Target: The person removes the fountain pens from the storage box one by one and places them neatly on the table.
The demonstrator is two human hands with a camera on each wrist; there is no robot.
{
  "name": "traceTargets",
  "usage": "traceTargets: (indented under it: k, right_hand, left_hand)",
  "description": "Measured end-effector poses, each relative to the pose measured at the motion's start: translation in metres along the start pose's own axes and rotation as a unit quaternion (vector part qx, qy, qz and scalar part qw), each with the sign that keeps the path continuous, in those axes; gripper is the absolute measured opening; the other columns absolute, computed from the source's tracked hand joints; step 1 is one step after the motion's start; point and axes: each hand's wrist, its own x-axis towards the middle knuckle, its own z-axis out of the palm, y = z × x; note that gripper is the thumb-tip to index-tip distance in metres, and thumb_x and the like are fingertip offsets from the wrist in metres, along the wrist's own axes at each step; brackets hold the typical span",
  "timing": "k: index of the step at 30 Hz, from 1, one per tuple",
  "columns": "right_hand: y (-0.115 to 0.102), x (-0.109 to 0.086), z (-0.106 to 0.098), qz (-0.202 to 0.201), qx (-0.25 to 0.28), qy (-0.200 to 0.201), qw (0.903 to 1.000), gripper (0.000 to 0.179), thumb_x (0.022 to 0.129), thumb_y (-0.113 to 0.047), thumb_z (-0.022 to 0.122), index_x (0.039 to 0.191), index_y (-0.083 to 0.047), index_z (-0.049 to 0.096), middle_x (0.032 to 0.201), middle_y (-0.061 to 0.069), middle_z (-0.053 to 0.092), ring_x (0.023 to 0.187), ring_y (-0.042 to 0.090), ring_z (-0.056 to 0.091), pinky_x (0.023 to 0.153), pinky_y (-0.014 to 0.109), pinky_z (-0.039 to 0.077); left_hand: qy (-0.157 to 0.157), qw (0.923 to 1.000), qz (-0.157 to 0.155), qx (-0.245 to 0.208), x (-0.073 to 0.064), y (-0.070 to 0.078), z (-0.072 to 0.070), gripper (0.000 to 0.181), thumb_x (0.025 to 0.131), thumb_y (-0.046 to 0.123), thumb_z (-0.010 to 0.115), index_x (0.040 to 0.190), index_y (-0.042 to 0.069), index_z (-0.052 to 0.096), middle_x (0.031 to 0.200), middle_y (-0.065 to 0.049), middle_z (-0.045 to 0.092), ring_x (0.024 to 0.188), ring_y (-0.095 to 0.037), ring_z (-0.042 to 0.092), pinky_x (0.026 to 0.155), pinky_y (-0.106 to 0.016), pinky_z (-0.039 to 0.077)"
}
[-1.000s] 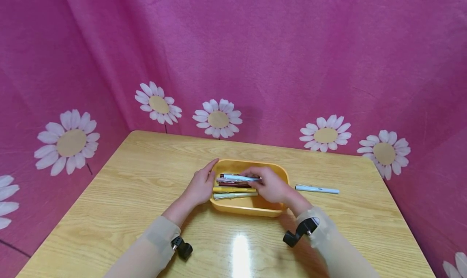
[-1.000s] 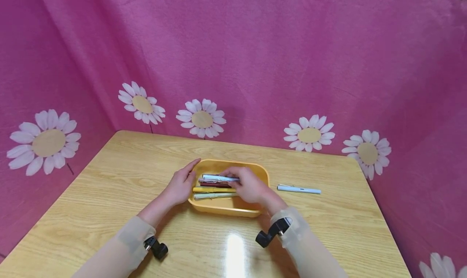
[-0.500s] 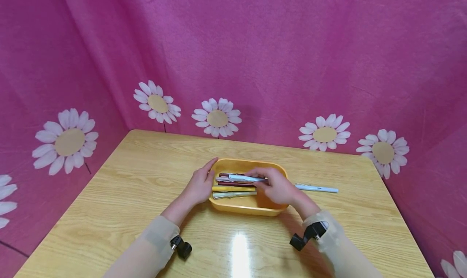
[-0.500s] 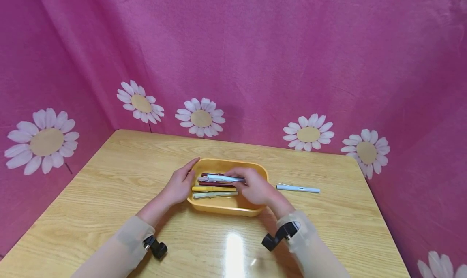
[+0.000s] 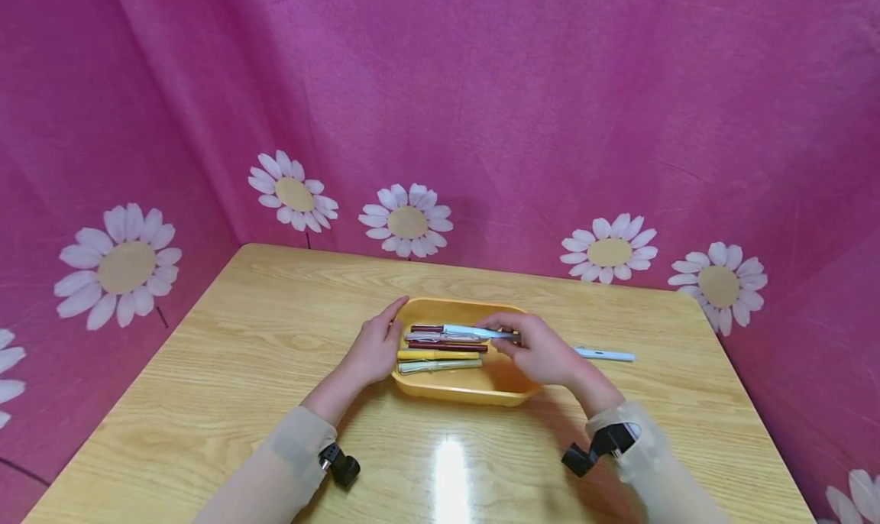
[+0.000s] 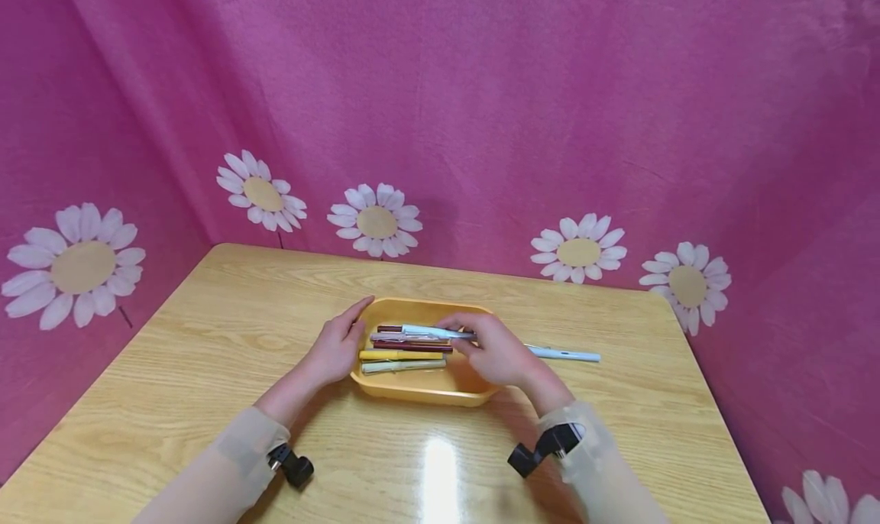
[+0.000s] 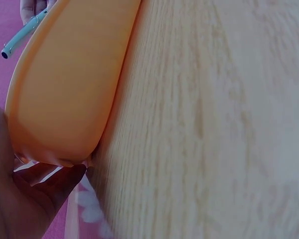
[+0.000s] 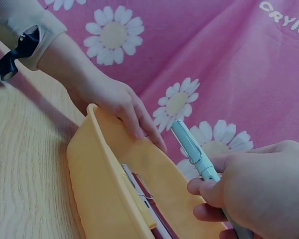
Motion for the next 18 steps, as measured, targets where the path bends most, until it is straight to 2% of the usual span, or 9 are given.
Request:
traceTargets:
  k: [3,7,13,18]
  right_hand:
    - [0.000,-0.004,-0.003,0.002,0.003,0.000,1.0000,0.030,0.104,0.003,0.063,0.130,-0.007,0.072,0.120,0.013,0.072,0.088,0.023,0.059,0.071,0.030,0.052]
    - [0.001,-0.007,-0.006,-0.004,0.009,0.005,0.9999,0.029,0.103,0.002,0.064,0.129,-0.007,0.073,0.117,0.014,0.072,0.093,0.022,0.061,0.076,0.030,0.054]
    - [0.002,-0.017,-0.012,0.006,0.007,0.018,0.9998,0.028,0.102,0.002,0.066,0.128,-0.008,0.073,0.111,0.004,0.071,0.089,0.021,0.062,0.071,0.028,0.053]
    - [0.007,-0.026,-0.019,0.015,0.018,0.032,0.9992,0.028,0.101,0.004,0.066,0.127,-0.005,0.073,0.111,0.005,0.072,0.093,0.029,0.065,0.079,0.027,0.058]
  left_hand:
    - [0.001,1.0000,0.007,0.001,0.000,0.000,0.000,0.050,0.113,0.010,0.039,0.164,0.006,0.039,0.155,-0.026,0.050,0.145,-0.038,0.045,0.123,-0.051,0.032]
    - [0.001,0.9999,0.010,0.005,0.000,-0.001,-0.001,0.050,0.113,0.010,0.039,0.164,0.005,0.038,0.155,-0.026,0.049,0.145,-0.039,0.045,0.123,-0.052,0.031]
    - [0.000,0.9999,0.010,0.005,0.000,0.000,-0.001,0.050,0.113,0.010,0.039,0.163,0.004,0.039,0.154,-0.027,0.050,0.145,-0.039,0.045,0.122,-0.052,0.032]
    - [0.000,1.0000,0.003,0.001,-0.001,-0.001,0.000,0.051,0.113,0.011,0.039,0.164,0.006,0.038,0.155,-0.026,0.050,0.145,-0.038,0.045,0.123,-0.052,0.032]
